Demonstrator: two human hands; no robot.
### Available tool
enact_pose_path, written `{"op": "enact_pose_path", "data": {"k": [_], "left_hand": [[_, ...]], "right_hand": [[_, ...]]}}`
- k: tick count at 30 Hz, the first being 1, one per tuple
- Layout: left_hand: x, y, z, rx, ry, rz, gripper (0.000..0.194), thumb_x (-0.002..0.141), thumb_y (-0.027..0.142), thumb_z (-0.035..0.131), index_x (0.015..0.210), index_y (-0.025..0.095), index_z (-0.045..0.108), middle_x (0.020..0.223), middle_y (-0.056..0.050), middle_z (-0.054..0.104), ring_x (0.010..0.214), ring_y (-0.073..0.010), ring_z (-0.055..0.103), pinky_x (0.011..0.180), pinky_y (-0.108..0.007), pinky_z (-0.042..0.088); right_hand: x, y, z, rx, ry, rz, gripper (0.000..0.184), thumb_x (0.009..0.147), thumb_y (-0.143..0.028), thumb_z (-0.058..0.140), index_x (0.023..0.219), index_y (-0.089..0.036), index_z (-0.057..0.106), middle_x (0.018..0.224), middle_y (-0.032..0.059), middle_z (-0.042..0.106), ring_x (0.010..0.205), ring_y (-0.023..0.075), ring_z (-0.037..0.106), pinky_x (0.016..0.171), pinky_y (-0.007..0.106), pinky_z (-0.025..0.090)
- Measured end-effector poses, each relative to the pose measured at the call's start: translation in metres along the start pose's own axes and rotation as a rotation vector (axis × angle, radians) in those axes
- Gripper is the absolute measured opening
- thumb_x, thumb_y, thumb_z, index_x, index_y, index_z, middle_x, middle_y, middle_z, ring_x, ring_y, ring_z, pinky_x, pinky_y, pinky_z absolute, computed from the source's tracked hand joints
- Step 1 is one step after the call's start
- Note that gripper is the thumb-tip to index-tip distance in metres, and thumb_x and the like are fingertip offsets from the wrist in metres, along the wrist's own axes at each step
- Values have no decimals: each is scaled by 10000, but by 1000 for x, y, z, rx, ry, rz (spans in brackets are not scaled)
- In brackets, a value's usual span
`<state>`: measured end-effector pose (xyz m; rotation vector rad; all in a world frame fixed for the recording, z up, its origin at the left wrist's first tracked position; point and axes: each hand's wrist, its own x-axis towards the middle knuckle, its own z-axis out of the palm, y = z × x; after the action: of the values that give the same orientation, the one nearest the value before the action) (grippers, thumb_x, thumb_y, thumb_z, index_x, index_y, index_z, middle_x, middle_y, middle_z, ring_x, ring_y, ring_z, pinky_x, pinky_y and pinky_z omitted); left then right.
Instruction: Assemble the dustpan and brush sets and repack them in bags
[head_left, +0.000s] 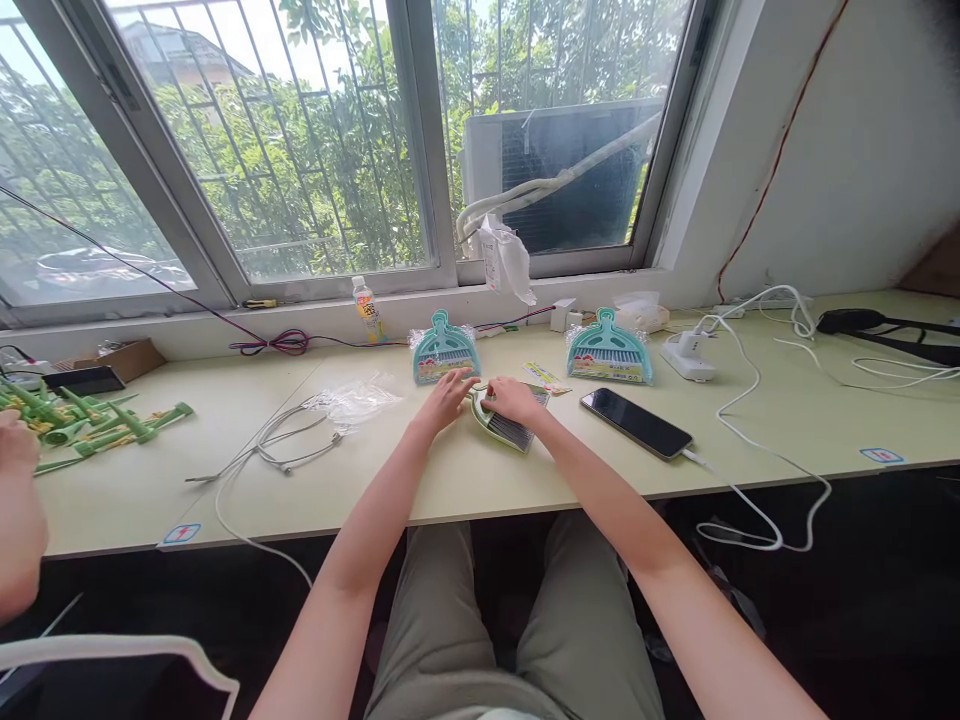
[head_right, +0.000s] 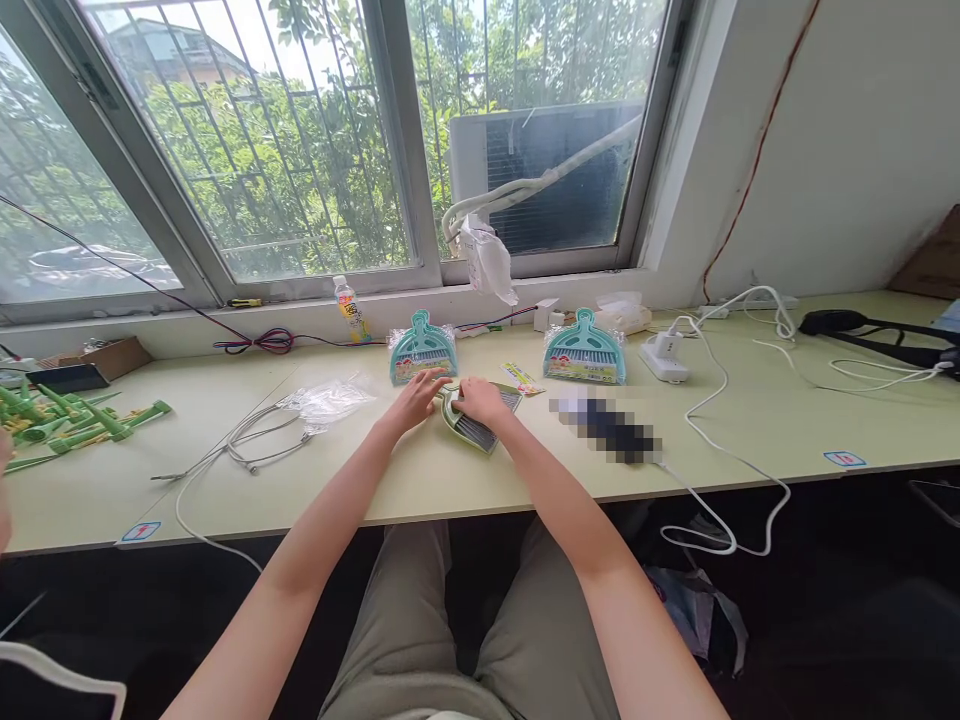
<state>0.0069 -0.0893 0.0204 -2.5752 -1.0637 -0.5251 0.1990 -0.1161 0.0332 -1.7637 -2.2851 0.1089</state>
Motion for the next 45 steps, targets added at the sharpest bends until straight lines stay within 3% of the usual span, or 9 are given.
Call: {"op": "enact_pose_path", "data": {"k": [6, 21, 26, 29, 31, 33, 38, 41, 45], "left_hand": [[3, -1, 10, 97, -87, 24, 317, 893, 1, 419, 1065, 147, 641, 1036, -127, 663, 1042, -264, 592, 873, -361, 501], [2, 2, 12, 22, -150, -42, 372, 907, 3, 390, 1071, 162, 684, 1096, -136, 717, 1016, -228, 676, 818, -308, 515], [0, 3, 7, -112, 203, -117, 367, 906, 58, 436, 1155, 211, 658, 1231, -124, 682, 1182, -244, 621, 987, -383, 509], [5, 14, -4, -244, 578, -290, 395, 921, 148, 472, 1301, 218, 556, 1386, -140, 576, 1318, -277, 522, 1115, -464, 411], [12, 24, -10, -469, 699, -427, 427, 942, 256, 497, 1366, 217, 474, 1412, -156, 538, 1290, -285, 538, 1099, -480, 423], [18, 34, -12, -779, 581, -490, 450, 946, 385, 529, 1360, 222, 461, 1346, -146, 579, 1211, -285, 594, 1042, -463, 475], [23, 50, -6, -1331, 30, -570, 521, 816, 489, 711, 1212, 192, 547, 1094, -116, 666, 1005, -300, 678, 863, -442, 573], [22, 47, -3, -1441, 56, -695, 595, 805, 392, 717, 1320, 213, 477, 1163, -109, 662, 978, -262, 686, 822, -405, 588], [19, 26, -3, -1422, 256, -834, 702, 770, 207, 682, 1415, 243, 409, 1213, -96, 666, 1045, -231, 672, 867, -372, 578]], "right_hand": [[0, -4, 4, 23, 13, -25, 262, 943, -400, 571, 1057, -184, 666, 1164, 89, 705, 1120, 234, 614, 815, 275, 442], [0, 3, 2, 58, 39, -31, 222, 925, -355, 575, 1028, -216, 714, 1152, 60, 722, 1185, 247, 582, 831, 284, 452], [0, -2, 0, 172, 166, 11, 204, 903, -386, 640, 1000, -230, 729, 1124, 44, 740, 1109, 218, 640, 827, 265, 455], [-2, -8, -5, 284, 315, 38, 207, 925, -389, 633, 1031, -233, 721, 1131, 41, 741, 1047, 191, 671, 824, 248, 456], [-4, -11, -8, 341, 402, 58, 220, 946, -384, 609, 1051, -220, 712, 1144, 55, 737, 1020, 184, 680, 817, 240, 460], [-5, -12, -9, 367, 447, 86, 246, 965, -381, 580, 1083, -206, 705, 1164, 73, 730, 1011, 186, 684, 830, 241, 468], [1, -2, -6, 336, 343, 129, 240, 943, -338, 615, 1105, -202, 728, 1214, 79, 720, 1110, 207, 659, 974, 272, 465], [10, 13, -7, 435, 272, 87, 274, 974, -344, 541, 1115, -206, 731, 1155, 52, 737, 1042, 191, 674, 911, 265, 505], [15, 40, -10, 363, 420, 178, 413, 1023, -265, 337, 1179, -148, 702, 1212, 120, 696, 1101, 206, 633, 970, 286, 476]]}}
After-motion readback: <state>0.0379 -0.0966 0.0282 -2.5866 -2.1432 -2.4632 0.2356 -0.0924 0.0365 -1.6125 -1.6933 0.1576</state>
